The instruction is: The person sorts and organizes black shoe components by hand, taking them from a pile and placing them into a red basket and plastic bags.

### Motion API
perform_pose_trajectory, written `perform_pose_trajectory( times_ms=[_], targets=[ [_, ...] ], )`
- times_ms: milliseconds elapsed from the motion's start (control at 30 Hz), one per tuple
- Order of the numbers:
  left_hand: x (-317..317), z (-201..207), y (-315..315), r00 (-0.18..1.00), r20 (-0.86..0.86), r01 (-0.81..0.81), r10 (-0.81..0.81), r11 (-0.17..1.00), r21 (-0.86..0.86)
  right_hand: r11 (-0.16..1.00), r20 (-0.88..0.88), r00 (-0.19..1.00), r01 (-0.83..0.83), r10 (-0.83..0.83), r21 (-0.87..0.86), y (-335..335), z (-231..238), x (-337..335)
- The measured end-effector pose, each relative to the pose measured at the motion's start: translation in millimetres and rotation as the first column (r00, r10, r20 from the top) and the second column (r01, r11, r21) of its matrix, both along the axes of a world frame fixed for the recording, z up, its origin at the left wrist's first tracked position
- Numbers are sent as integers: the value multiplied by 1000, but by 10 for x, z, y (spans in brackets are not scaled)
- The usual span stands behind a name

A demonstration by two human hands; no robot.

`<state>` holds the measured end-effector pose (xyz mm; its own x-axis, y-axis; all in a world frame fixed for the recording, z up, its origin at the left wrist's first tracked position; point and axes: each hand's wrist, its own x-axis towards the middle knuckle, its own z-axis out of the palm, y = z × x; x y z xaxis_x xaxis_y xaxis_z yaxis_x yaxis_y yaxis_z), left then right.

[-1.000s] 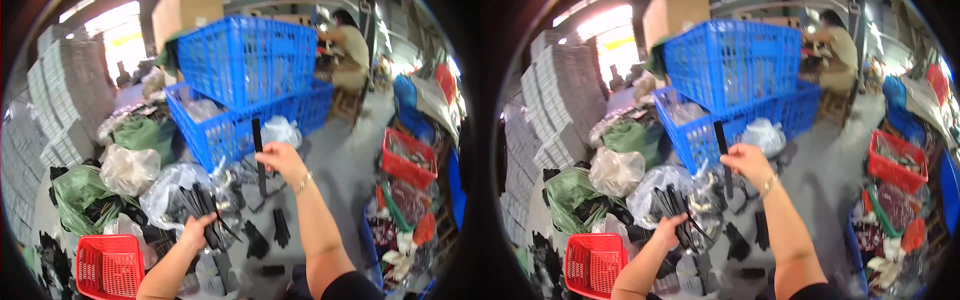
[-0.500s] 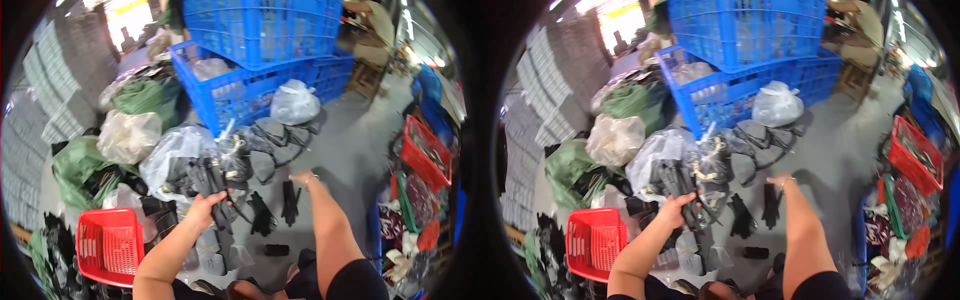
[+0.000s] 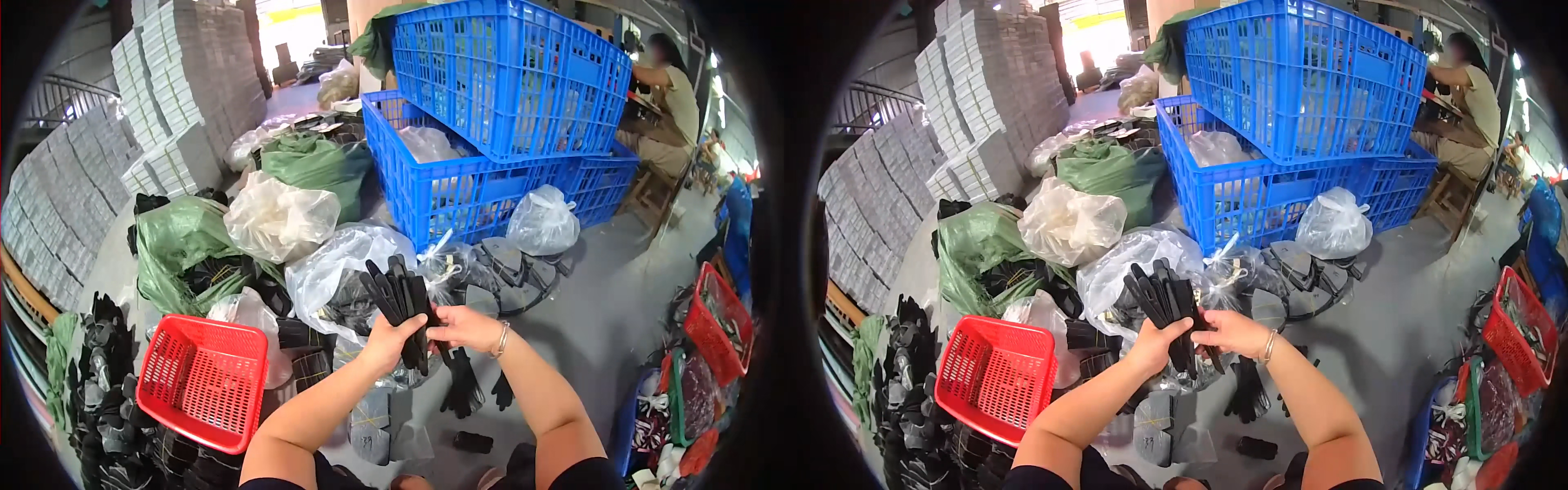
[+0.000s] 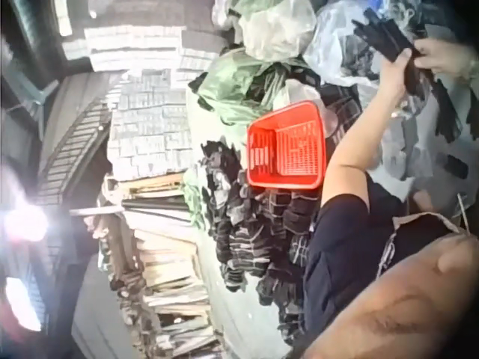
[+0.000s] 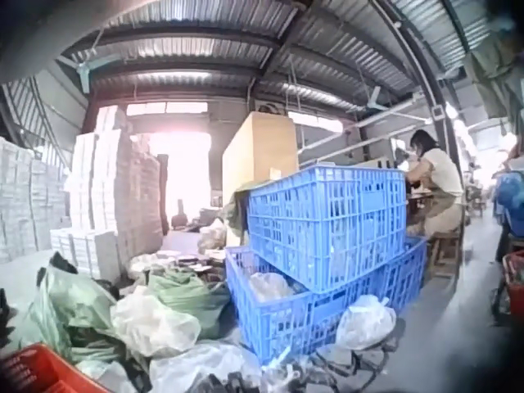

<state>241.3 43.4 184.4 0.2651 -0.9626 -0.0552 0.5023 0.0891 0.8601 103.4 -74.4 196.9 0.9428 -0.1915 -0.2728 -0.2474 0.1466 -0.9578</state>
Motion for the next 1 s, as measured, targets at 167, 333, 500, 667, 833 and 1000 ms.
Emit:
perform_pose_trajectory(
  times_ms=[167,333,500,667,833,1000],
  targets=[
    [153,-46,19,999,-33,-15,13,999,-37,982,-48,989,144,-139,124,35,21,77],
    [252,-16,98,995,-35,-89,90,995,42,974,-5,987,158,-160,161,27,-40,134],
    [414,130,504,971,-33,-232,237,966,111,958,57,989,120,-140,260,184,-42,367],
    [596,264,1025,917,60,-398,394,914,80,978,148,989,-15,-16,207,514,13,824],
    [757,326,1385,855,189,-503,483,860,82,996,127,989,-66,74,-66,970,-83,1214],
    [913,360,1624,811,28,-584,585,804,114,983,102,987,-135,123,126,1273,75,1368]
  ],
)
